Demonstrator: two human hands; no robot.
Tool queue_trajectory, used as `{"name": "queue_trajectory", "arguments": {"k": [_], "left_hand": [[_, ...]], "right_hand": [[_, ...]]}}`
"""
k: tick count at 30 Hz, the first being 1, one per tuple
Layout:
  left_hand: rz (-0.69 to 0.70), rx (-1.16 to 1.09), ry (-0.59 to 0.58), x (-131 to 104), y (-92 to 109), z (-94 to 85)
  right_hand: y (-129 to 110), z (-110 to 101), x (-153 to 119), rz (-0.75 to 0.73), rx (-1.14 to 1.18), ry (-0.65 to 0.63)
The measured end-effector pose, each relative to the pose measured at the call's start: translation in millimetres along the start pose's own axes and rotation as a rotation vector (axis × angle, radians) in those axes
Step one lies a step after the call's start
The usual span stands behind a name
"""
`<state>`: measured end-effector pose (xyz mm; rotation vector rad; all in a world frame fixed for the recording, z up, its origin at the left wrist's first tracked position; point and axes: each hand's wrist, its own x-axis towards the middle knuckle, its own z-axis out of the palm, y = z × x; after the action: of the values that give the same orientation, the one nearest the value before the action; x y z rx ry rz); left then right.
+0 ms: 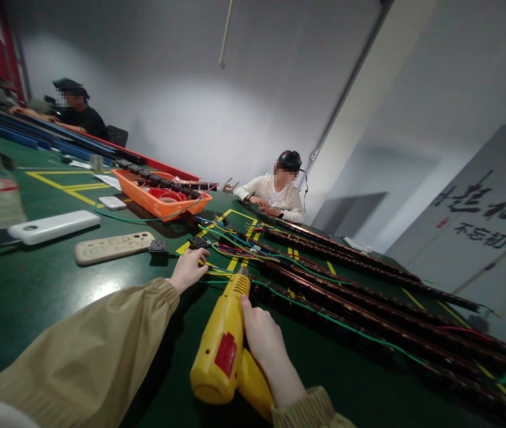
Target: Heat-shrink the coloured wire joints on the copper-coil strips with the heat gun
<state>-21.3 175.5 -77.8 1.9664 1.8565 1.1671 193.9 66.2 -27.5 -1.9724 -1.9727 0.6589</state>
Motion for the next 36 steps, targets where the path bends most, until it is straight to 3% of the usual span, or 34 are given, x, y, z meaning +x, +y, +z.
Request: {"name": "queue_trajectory", "arguments": {"k": [6,12,15,18,20,23,28,36], "left_hand": [[-0.058,0.129,-0.123,2.5,3.1,0.4],[-0.031,0.132,-0.081,1.0,1.2,2.7],[0.024,-0.053,0.009,3.4,-1.1,6.0],[0.062,-0.474,0.109,8.4,-1.0,7.7],[0.038,-0.745,0.130,11.3,-0.2,7.6],[-0.033,-0.979,0.108,13.2,0.3,5.7],[-0.117,-1.032,0.127,11.5,-0.7,-0.5],[-0.121,-0.932,0.094,8.7,-1.7,-5.7]], "right_hand": [[-6.5,5.1,1.7,-0.044,-0.013,0.010],[-24.0,14.0,3.8,-0.078,-0.038,-0.020],[-31.2,18.7,6.4,-0.100,-0.069,-0.034],[-39.7,23.2,10.8,-0.091,-0.094,-0.048],[-47.1,26.0,13.8,-0.093,-0.109,-0.048],[-59.3,30.7,16.9,-0.110,-0.133,-0.052],[-72.0,36.8,16.2,-0.139,-0.121,-0.037],[-69.7,37.2,17.0,-0.160,-0.126,-0.013]]}}
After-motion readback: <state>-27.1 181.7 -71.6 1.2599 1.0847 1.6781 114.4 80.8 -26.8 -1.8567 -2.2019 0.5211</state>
